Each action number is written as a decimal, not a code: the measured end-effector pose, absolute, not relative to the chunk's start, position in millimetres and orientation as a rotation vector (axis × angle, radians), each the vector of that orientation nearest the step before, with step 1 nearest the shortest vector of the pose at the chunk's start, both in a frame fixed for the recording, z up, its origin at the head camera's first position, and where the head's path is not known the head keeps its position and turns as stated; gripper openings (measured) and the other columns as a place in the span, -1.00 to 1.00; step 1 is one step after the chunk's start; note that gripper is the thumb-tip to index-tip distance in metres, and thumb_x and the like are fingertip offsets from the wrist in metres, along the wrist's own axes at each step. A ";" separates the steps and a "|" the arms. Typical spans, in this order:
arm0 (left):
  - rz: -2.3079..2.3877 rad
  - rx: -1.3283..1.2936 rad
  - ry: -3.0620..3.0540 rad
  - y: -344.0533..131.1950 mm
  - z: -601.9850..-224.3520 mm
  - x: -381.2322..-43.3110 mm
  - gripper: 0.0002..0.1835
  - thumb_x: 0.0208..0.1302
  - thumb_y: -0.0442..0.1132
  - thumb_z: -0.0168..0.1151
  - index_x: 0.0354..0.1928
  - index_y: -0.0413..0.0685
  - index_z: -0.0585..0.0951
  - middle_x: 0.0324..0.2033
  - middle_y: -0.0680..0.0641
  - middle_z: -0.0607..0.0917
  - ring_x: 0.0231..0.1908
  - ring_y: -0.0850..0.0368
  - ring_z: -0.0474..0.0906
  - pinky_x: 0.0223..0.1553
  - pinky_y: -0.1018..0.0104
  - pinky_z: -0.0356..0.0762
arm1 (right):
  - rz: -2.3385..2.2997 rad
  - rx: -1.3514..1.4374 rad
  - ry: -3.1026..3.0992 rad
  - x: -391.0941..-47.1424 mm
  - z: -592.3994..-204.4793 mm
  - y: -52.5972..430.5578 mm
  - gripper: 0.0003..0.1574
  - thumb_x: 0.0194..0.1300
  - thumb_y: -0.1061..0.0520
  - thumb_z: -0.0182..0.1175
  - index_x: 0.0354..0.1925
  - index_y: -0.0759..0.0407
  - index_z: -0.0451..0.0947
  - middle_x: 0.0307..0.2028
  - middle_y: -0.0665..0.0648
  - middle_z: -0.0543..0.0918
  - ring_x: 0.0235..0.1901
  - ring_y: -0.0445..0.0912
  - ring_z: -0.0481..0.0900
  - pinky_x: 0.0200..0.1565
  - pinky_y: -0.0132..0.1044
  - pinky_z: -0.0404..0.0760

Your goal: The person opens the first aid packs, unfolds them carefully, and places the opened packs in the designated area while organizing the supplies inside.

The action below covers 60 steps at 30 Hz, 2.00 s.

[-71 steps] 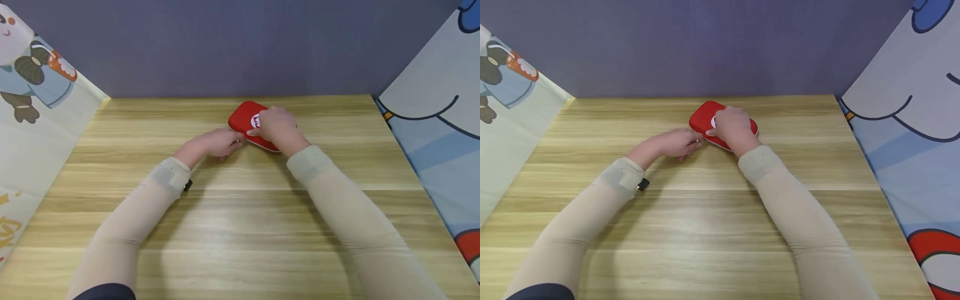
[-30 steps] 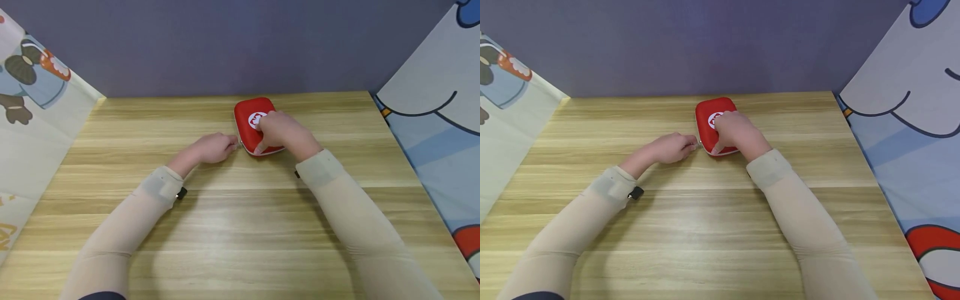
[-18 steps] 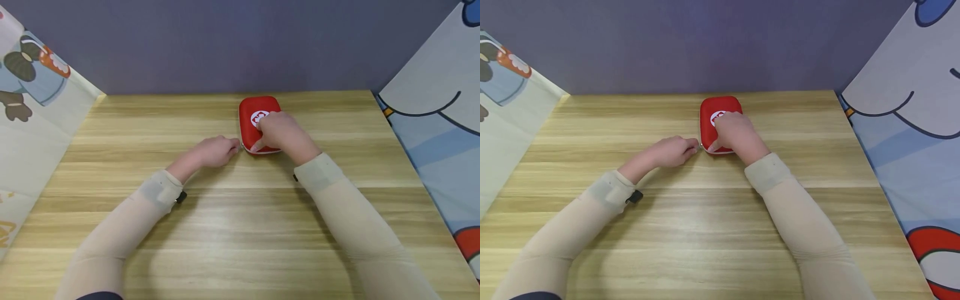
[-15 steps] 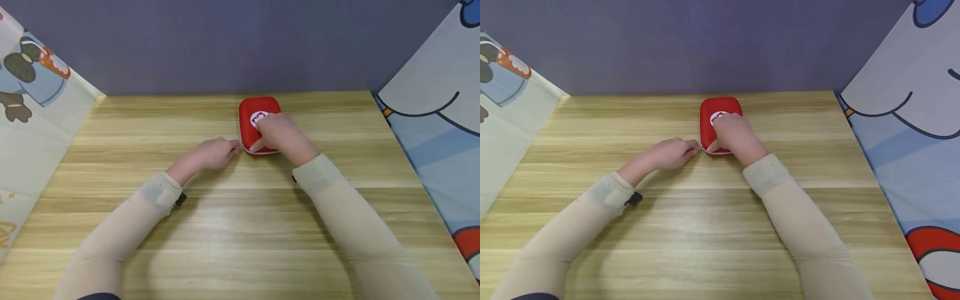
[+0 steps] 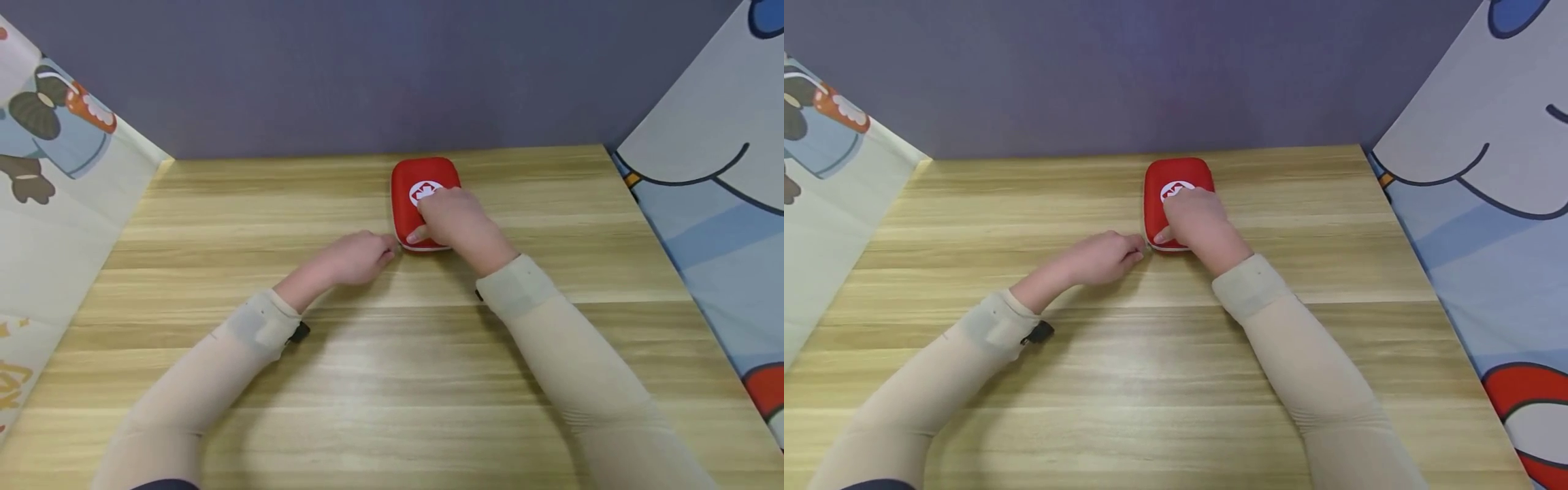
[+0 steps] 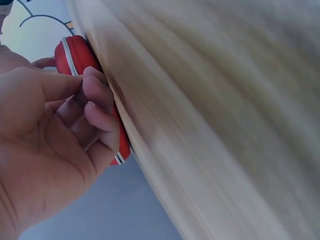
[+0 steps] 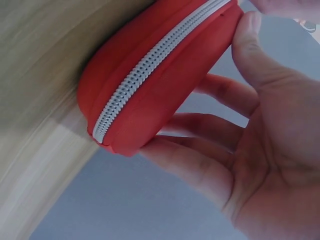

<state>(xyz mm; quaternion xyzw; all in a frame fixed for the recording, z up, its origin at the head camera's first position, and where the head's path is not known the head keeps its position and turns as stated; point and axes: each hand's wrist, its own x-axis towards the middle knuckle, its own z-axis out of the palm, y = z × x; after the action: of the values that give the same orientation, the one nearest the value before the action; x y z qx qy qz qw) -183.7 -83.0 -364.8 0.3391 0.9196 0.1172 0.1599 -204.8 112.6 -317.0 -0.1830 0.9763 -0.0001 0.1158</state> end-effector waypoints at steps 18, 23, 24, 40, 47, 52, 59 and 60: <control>0.341 1.051 2.603 -63.6 -361.8 -166.0 -0.81 0.65 -0.24 0.01 -0.06 -0.12 0.61 -0.31 -0.11 0.69 -0.20 -0.04 0.67 0.02 0.06 0.67 | 0.006 -0.354 2.918 -195.7 -319.3 89.1 -0.26 0.34 -0.43 0.37 0.06 0.16 0.74 -0.01 0.27 0.74 0.03 0.16 0.69 0.04 0.07 0.74; 0.337 1.048 2.630 -58.7 -363.8 -155.7 -0.82 0.62 -0.25 0.03 -0.11 -0.10 0.62 -0.31 -0.12 0.70 -0.22 -0.05 0.69 -0.05 0.05 0.68 | 0.024 -0.276 2.933 -194.2 -322.9 82.2 -0.23 0.33 -0.48 0.34 0.04 0.14 0.75 -0.08 0.29 0.74 -0.04 0.18 0.70 -0.01 0.09 0.77; 0.333 1.047 2.639 -57.5 -364.3 -154.9 -0.82 0.62 -0.26 0.02 -0.13 -0.10 0.61 -0.33 -0.13 0.69 -0.24 -0.06 0.69 -0.08 0.05 0.68 | 0.024 -0.262 2.935 -194.5 -322.9 82.3 -0.23 0.33 -0.48 0.34 0.03 0.14 0.75 -0.09 0.29 0.74 -0.05 0.18 0.71 -0.01 0.09 0.77; 0.191 0.695 2.746 -93.9 -361.7 -170.0 -0.81 0.66 -0.18 0.01 0.00 0.00 0.62 -0.24 -0.13 0.76 -0.19 -0.07 0.74 -0.21 -0.03 0.71 | -0.267 -0.437 2.802 -196.1 -315.2 128.7 -0.28 0.32 -0.19 0.49 0.34 0.05 0.65 0.24 0.27 0.63 0.27 0.17 0.54 0.22 0.09 0.65; 0.220 0.607 2.772 -116.2 -360.2 -178.9 -0.84 0.65 -0.15 0.01 -0.12 0.04 0.57 -0.42 -0.07 0.63 -0.29 -0.04 0.61 -0.29 0.00 0.58 | -0.283 -0.503 2.760 -196.5 -317.9 120.9 -0.28 0.26 -0.21 0.53 0.27 0.10 0.67 0.10 0.23 0.70 0.13 0.12 0.59 0.21 0.01 0.63; 0.266 0.594 2.757 -119.7 -361.8 -186.4 -0.83 0.65 -0.16 0.01 -0.15 0.04 0.56 -0.44 -0.07 0.59 -0.27 -0.06 0.58 -0.25 0.01 0.56 | -0.246 -0.424 2.874 -194.4 -320.7 109.6 -0.47 0.22 -0.31 0.53 -0.17 0.07 0.71 -0.33 0.12 0.70 -0.22 0.04 0.64 -0.06 -0.09 0.62; 0.443 0.577 2.720 -118.1 -366.3 -201.3 -0.79 0.64 -0.15 0.05 -0.04 -0.02 0.66 -0.30 -0.11 0.70 -0.22 -0.04 0.60 -0.08 0.00 0.59 | -0.258 -0.281 2.947 -191.9 -323.6 104.1 -0.39 0.20 -0.41 0.50 -0.44 0.05 0.60 -0.45 0.12 0.68 -0.33 0.06 0.67 -0.24 -0.07 0.68; 0.466 0.568 2.711 -117.8 -366.7 -202.5 -0.78 0.64 -0.16 0.05 -0.02 -0.03 0.67 -0.29 -0.12 0.71 -0.23 -0.03 0.60 -0.08 0.01 0.59 | -0.249 -0.270 2.947 -191.9 -323.7 103.8 -0.38 0.20 -0.42 0.50 -0.45 0.05 0.59 -0.45 0.12 0.68 -0.33 0.06 0.67 -0.25 -0.07 0.67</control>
<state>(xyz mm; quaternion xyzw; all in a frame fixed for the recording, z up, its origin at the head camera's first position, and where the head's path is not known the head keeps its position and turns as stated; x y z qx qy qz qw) -202.5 -117.8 -366.7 0.1995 0.9519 0.1635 0.1656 -191.9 103.8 -323.7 -0.0905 0.9887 -0.0834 0.0860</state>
